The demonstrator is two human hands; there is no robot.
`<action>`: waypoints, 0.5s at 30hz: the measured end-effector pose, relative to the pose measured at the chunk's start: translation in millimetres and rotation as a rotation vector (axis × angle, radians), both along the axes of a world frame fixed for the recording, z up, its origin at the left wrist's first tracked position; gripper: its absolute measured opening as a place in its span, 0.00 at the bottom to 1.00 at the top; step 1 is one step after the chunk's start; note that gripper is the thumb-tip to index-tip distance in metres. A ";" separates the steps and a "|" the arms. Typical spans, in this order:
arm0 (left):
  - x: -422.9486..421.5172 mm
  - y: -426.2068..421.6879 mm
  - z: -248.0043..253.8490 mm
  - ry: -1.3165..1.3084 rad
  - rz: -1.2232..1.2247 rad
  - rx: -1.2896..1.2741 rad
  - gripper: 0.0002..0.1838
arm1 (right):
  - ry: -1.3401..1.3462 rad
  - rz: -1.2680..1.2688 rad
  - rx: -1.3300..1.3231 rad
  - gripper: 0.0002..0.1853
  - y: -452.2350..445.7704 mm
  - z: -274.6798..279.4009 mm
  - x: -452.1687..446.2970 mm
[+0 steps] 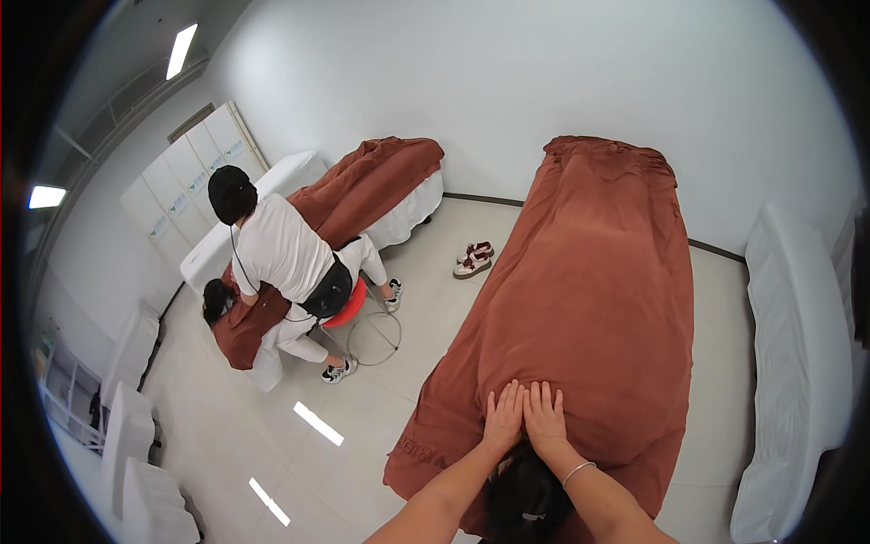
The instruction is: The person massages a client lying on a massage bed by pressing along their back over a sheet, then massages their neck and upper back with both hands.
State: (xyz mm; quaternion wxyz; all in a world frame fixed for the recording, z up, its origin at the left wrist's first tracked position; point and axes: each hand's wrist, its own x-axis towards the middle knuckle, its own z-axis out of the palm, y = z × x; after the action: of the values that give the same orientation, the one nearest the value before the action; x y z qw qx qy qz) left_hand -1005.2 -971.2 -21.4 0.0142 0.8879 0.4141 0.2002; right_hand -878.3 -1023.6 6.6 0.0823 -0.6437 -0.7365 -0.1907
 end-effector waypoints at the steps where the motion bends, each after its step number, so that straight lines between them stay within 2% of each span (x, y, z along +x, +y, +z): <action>1: -2.5 1.5 -2.2 0.003 0.003 0.003 0.37 | -0.012 -0.002 0.008 0.26 1.9 -4.9 -2.5; 4: -6.7 3.3 -6.7 -0.038 -0.018 -0.074 0.36 | 0.003 0.021 0.027 0.25 4.4 -11.4 -2.0; 6: -7.9 -4.4 -10.3 -0.157 -0.034 -0.066 0.35 | 0.031 0.043 0.020 0.25 -4.9 -12.7 -0.9; 10: -1.7 -9.4 -2.8 -0.150 -0.043 -0.104 0.35 | 0.048 0.059 -0.001 0.24 -6.2 -7.0 6.8; 12: 2.2 -11.9 -0.5 -0.046 0.033 -0.043 0.35 | 0.044 0.052 0.006 0.25 -4.7 -5.4 6.6; 15: 4.4 -7.2 -0.7 -0.028 0.022 -0.013 0.34 | 0.013 0.006 0.027 0.27 -0.5 -4.1 2.3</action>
State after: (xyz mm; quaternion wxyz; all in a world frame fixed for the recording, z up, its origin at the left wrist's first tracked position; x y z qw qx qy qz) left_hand -1000.8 -978.4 -22.1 0.0236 0.8802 0.4250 0.2101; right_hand -876.0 -1024.1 2.5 0.0961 -0.6417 -0.7352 -0.1961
